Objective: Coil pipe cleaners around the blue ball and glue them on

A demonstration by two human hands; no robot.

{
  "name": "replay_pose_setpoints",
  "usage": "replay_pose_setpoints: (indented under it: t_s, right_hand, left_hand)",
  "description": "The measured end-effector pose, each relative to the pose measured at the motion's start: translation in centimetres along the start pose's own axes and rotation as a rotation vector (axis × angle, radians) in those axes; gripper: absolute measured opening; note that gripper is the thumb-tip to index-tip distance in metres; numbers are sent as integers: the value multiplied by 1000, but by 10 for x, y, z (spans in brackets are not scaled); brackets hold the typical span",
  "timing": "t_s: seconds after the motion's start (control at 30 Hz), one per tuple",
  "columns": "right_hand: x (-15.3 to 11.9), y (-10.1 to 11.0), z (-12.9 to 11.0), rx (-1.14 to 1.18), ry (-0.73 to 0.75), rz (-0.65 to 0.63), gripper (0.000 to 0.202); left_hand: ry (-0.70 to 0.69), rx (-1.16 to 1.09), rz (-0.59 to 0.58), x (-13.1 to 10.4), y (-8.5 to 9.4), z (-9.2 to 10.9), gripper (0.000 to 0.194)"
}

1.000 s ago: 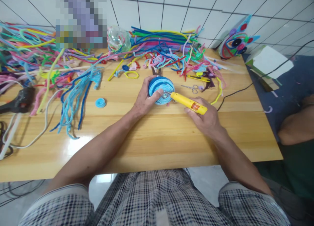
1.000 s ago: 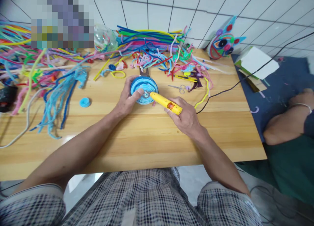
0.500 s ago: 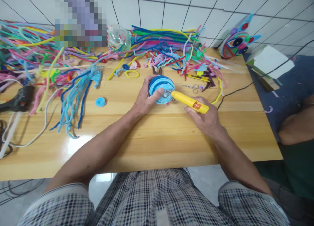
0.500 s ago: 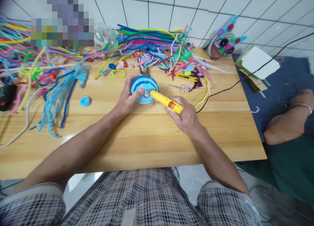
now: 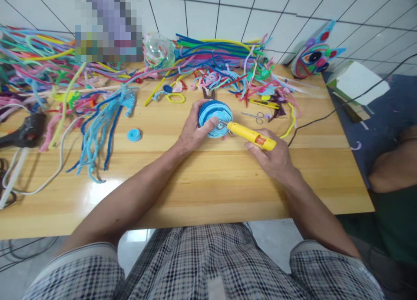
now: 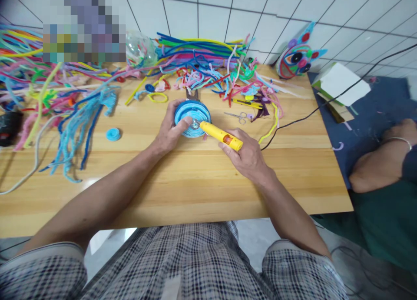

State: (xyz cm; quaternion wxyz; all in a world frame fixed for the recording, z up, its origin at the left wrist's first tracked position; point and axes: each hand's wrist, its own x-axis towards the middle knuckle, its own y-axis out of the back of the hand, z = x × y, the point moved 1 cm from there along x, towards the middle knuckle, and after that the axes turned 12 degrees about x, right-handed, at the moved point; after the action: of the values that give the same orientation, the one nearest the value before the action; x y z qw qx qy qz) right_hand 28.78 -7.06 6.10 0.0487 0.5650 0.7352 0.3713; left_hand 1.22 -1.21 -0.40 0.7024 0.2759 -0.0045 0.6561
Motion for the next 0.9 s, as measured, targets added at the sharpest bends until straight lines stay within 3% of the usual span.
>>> replay_pose_setpoints:
  t_s: [0.9]
  right_hand:
    - [0, -1, -2, -9, 10, -4, 22]
  left_hand:
    - [0, 42, 52, 4, -1, -3, 79]
